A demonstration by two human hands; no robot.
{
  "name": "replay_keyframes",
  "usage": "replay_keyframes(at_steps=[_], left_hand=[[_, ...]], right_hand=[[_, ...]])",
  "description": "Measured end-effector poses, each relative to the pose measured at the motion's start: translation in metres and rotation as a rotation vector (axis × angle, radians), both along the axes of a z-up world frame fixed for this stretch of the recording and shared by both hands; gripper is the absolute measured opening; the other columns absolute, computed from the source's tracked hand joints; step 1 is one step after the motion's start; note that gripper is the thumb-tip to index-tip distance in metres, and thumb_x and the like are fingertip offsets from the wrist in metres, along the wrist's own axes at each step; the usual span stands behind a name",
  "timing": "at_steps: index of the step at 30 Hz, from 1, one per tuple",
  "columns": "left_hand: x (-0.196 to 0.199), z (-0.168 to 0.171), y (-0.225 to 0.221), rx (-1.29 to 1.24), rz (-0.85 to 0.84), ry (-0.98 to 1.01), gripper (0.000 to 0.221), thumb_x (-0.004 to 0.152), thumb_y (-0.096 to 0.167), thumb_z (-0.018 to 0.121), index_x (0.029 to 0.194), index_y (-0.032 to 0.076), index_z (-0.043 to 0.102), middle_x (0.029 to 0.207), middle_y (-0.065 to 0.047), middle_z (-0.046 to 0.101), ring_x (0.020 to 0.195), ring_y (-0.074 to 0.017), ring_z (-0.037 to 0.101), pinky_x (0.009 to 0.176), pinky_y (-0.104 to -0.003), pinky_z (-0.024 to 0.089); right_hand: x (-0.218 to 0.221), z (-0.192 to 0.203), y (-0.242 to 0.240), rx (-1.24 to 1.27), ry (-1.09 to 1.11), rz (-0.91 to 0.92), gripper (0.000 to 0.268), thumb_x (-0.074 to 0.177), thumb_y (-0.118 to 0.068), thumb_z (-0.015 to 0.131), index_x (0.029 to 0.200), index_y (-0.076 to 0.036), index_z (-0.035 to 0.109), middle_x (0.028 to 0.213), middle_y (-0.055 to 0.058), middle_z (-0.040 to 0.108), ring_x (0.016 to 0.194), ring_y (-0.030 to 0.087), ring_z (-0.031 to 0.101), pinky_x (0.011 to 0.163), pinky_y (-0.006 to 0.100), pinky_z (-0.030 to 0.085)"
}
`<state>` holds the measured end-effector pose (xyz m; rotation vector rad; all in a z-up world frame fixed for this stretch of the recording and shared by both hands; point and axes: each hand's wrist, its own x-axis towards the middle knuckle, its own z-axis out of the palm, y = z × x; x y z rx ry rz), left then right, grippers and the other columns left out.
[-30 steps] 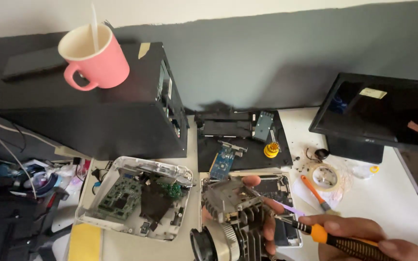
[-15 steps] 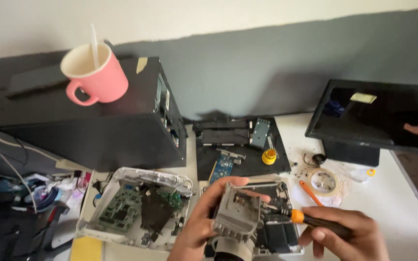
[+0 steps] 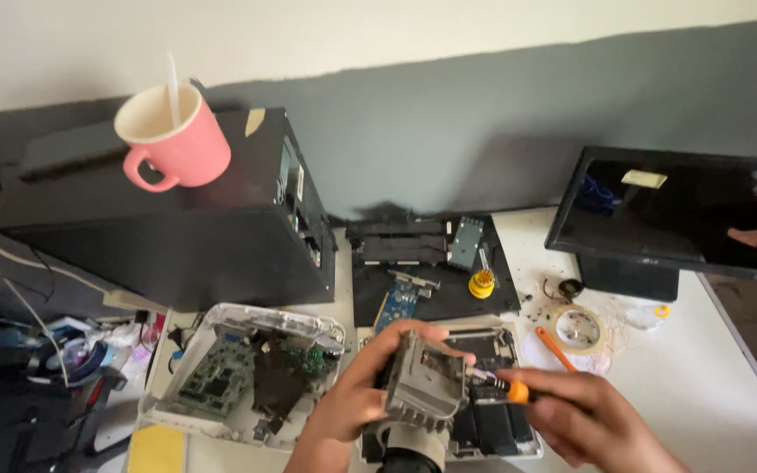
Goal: Disassembling and cleaning a computer heatsink and fan assembly using a screwdriver and a brush
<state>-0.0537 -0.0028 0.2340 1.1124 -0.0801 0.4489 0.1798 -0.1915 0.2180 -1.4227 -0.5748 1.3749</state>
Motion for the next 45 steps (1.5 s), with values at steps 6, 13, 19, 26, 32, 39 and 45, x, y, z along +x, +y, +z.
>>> replay_keyframes(at_steps=[6, 13, 19, 26, 32, 39, 45], left_hand=[[0.007, -0.004, -0.001, -0.064, 0.014, 0.057, 0.08, 0.091, 0.06, 0.075, 0.144, 0.009, 0.044, 0.145, -0.034, 0.054, 0.129, -0.0406, 0.061, 0.1, -0.053, 0.056], [0.018, -0.035, -0.006, 0.046, -0.027, -0.112, 0.084, 0.096, 0.062, 0.078, 0.148, 0.007, 0.041, 0.146, -0.035, 0.053, 0.131, -0.0391, 0.06, 0.104, -0.052, 0.055], [0.011, 0.013, -0.031, -0.517, 0.179, 0.268, 0.062, 0.075, 0.025, 0.068, 0.134, 0.007, 0.056, 0.135, -0.026, 0.069, 0.105, -0.0288, 0.069, 0.087, -0.033, 0.05], [0.007, -0.006, -0.026, -0.16, 0.149, 0.093, 0.076, 0.084, 0.054, 0.079, 0.139, 0.01, 0.052, 0.138, -0.026, 0.064, 0.114, -0.0326, 0.07, 0.093, -0.044, 0.057], [-0.001, -0.03, -0.022, -0.156, 0.152, 0.058, 0.083, 0.083, 0.061, 0.082, 0.14, 0.01, 0.051, 0.137, -0.027, 0.064, 0.116, -0.032, 0.069, 0.096, -0.044, 0.056], [-0.012, -0.029, -0.016, -0.228, 0.199, 0.053, 0.072, 0.077, 0.032, 0.069, 0.14, 0.003, 0.051, 0.132, -0.031, 0.067, 0.111, -0.0305, 0.07, 0.092, -0.039, 0.059], [-0.014, -0.045, -0.003, -0.18, 0.167, 0.008, 0.073, 0.078, 0.032, 0.068, 0.142, 0.004, 0.05, 0.131, -0.026, 0.067, 0.116, -0.0311, 0.069, 0.096, -0.043, 0.06]], right_hand=[[-0.001, -0.019, 0.011, 0.768, -1.593, -0.04, 0.031, 0.088, -0.008, 0.072, 0.105, -0.032, 0.079, 0.096, 0.0, 0.067, 0.074, 0.015, 0.068, 0.069, 0.031, 0.057], [-0.003, 0.007, 0.0, 0.04, -0.902, 0.06, 0.031, 0.096, -0.03, 0.057, 0.107, -0.019, 0.084, 0.056, -0.001, 0.071, 0.05, 0.011, 0.064, 0.058, 0.026, 0.053], [-0.014, 0.001, 0.015, 0.786, -1.35, -0.108, 0.006, 0.086, -0.009, 0.074, 0.084, -0.014, 0.072, 0.09, 0.002, 0.061, 0.075, 0.017, 0.063, 0.07, 0.028, 0.052], [-0.021, 0.012, 0.018, 0.53, -1.414, -0.049, 0.018, 0.083, -0.03, 0.078, 0.095, -0.017, 0.074, 0.082, -0.003, 0.077, 0.07, 0.018, 0.072, 0.067, 0.033, 0.055], [-0.027, 0.002, 0.018, 0.361, -1.433, 0.018, 0.03, 0.084, -0.045, 0.075, 0.104, -0.022, 0.074, 0.09, -0.005, 0.082, 0.1, 0.022, 0.071, 0.07, 0.037, 0.059], [-0.041, 0.009, 0.029, 0.369, -1.423, 0.112, 0.028, 0.097, -0.037, 0.056, 0.111, -0.019, 0.073, 0.098, -0.007, 0.082, 0.073, 0.016, 0.079, 0.059, 0.037, 0.058], [-0.058, 0.003, 0.039, 0.499, -1.599, -0.077, 0.045, 0.078, -0.043, 0.083, 0.116, -0.02, 0.073, 0.104, -0.002, 0.079, 0.09, 0.018, 0.076, 0.104, 0.052, 0.053]])
